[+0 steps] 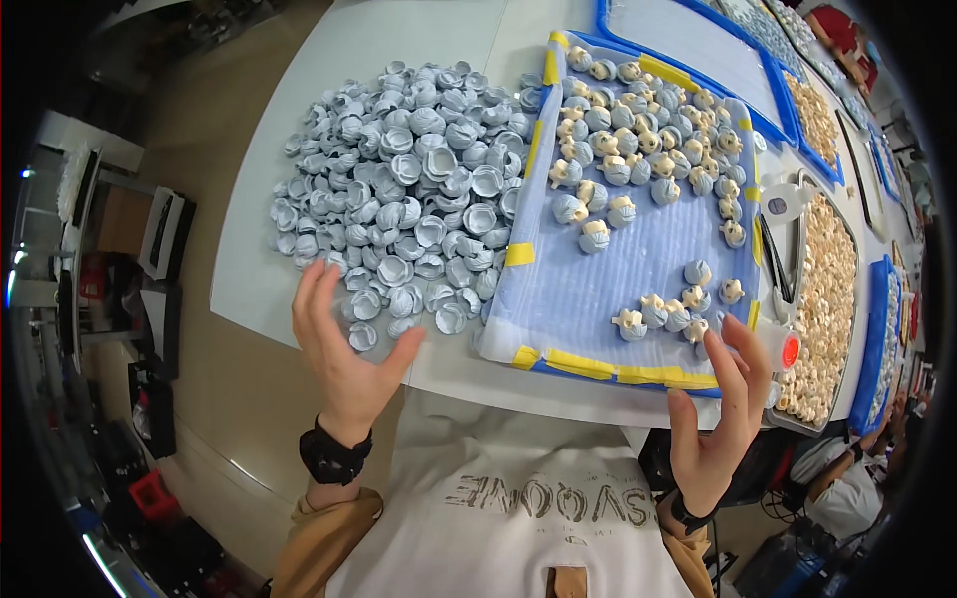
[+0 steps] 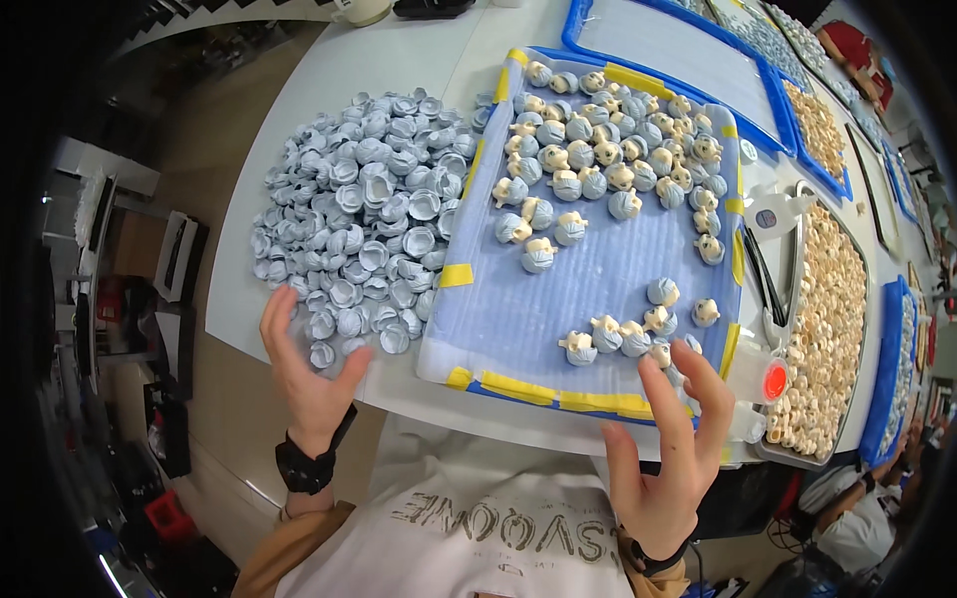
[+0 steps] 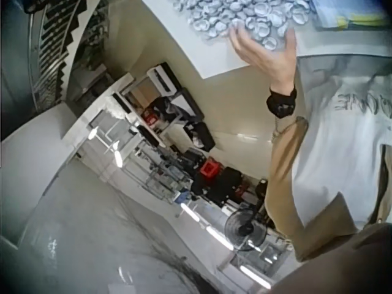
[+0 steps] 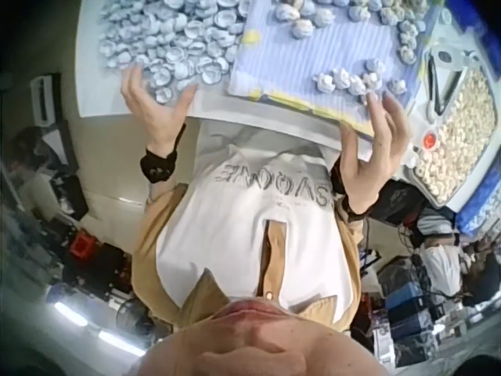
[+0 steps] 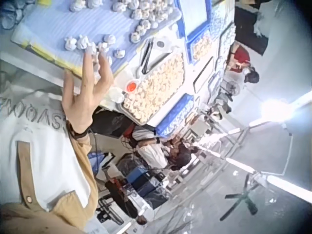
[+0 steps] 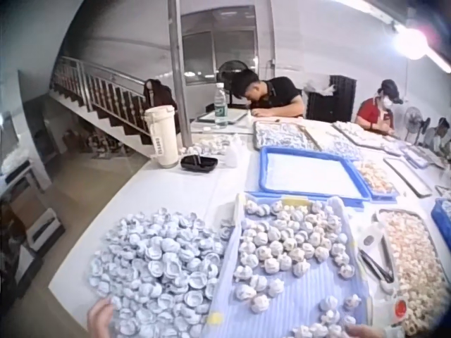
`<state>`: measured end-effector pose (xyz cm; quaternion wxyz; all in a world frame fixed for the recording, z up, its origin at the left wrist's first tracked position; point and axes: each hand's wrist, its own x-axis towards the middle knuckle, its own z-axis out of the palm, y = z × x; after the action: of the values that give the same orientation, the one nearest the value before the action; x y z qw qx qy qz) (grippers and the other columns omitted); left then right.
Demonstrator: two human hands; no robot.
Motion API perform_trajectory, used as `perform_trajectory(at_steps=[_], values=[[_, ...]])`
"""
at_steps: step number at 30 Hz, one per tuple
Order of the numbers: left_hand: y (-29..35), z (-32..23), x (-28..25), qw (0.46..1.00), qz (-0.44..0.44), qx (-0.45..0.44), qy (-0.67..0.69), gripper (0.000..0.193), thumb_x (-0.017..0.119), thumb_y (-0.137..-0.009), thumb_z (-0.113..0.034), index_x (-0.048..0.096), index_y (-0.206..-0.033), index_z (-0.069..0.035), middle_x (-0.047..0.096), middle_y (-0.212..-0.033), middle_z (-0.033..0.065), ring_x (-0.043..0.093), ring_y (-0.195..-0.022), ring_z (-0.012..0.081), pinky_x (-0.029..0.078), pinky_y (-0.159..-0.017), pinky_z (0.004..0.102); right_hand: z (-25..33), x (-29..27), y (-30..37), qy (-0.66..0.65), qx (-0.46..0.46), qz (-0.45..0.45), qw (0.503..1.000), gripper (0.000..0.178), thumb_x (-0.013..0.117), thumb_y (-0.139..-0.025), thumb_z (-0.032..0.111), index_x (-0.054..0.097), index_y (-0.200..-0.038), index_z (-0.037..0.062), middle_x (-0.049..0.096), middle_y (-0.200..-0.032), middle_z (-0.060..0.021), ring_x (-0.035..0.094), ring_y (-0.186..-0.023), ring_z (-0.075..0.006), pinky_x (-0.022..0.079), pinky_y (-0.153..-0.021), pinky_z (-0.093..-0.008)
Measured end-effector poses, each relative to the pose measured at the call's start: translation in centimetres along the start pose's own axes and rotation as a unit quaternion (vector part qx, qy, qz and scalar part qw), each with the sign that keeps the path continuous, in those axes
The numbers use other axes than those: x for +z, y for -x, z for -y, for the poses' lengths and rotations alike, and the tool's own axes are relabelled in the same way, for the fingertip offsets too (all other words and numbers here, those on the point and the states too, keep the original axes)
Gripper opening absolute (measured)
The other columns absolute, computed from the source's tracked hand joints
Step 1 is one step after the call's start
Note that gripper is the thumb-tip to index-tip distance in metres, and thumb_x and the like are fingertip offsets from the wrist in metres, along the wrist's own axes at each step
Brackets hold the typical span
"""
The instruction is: The person assembles small decorative items by hand, picking up light blue and beige components from trays and joining them together. The person places the finished items onto a blue tray, repeating the process continuously.
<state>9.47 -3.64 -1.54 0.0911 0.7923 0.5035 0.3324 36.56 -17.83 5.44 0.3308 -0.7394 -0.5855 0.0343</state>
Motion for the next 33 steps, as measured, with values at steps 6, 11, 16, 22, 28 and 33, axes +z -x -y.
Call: perform_trajectory(at_steps=[6,11,16,22,28,33], values=[[0.7,0.9,0.8,0.998,-0.045,0.003,0.035,0.052,0.074,-0.065,-0.017,0.047,-0.108,-0.002,0.043,-0.112,0.0153,0.044,-0.103,0.0321,0.038,-0.088,0.0429,-0.8,0.1,0.7,-0.006,-0.007,-0.050,0.999,0.047,0.065,-0.070,0.004,0.057,-0.116,0.0027,0.049,-0.123,-0.0212,0.049,-0.110,-0.0330,0.042,-0.084,-0.0395],[0.7,1.0,0.4,0.999,-0.037,0.012,-0.006,0.046,0.073,-0.066,-0.017,0.049,-0.102,-0.003,0.046,-0.105,0.0149,0.045,-0.095,0.0315,0.038,-0.082,0.0413,-0.7,0.2,0.7,-0.009,-0.011,-0.054,0.998,0.044,0.064,-0.071,0.004,0.057,-0.115,0.0032,0.049,-0.122,-0.0209,0.049,-0.109,-0.0331,0.043,-0.081,-0.0386],[0.6,1.0,0.0,0.999,-0.017,0.022,-0.024,0.040,0.069,-0.067,-0.014,0.048,-0.099,-0.003,0.048,-0.103,0.0155,0.044,-0.094,0.0322,0.037,-0.081,0.0414,-0.7,0.4,0.9,-0.018,-0.024,-0.050,0.998,0.044,0.064,-0.070,0.003,0.058,-0.113,0.0032,0.049,-0.121,-0.0206,0.049,-0.109,-0.0330,0.044,-0.080,-0.0377],[0.1,1.5,0.4,0.998,-0.003,0.042,-0.039,0.035,0.062,-0.067,-0.007,0.048,-0.099,-0.002,0.050,-0.100,0.0163,0.046,-0.092,0.0337,0.039,-0.080,0.0416,-0.1,0.3,1.5,-0.051,-0.028,-0.043,0.997,0.043,0.065,-0.066,0.001,0.061,-0.108,0.0027,0.051,-0.117,-0.0196,0.051,-0.106,-0.0336,0.043,-0.083,-0.0389],[0.4,1.6,0.7,0.999,-0.011,0.029,-0.032,0.020,0.058,-0.073,0.002,0.053,-0.093,0.001,0.053,-0.092,0.0150,0.052,-0.083,0.0318,0.043,-0.073,0.0358,-0.8,0.6,0.6,-0.066,-0.118,-0.045,0.990,0.038,0.068,-0.064,0.003,0.065,-0.101,0.0017,0.058,-0.105,-0.0162,0.058,-0.093,-0.0317,0.048,-0.077,-0.0396],[0.7,3.3,0.4,0.994,-0.072,0.052,-0.068,0.010,0.057,-0.077,0.006,0.051,-0.086,0.004,0.050,-0.086,0.0129,0.050,-0.077,0.0260,0.041,-0.066,0.0323,-1.7,-2.6,1.2,-0.119,-0.126,-0.084,0.981,0.029,0.067,-0.067,0.002,0.063,-0.096,-0.0008,0.060,-0.099,-0.0140,0.060,-0.085,-0.0287,0.050,-0.071,-0.0359]])
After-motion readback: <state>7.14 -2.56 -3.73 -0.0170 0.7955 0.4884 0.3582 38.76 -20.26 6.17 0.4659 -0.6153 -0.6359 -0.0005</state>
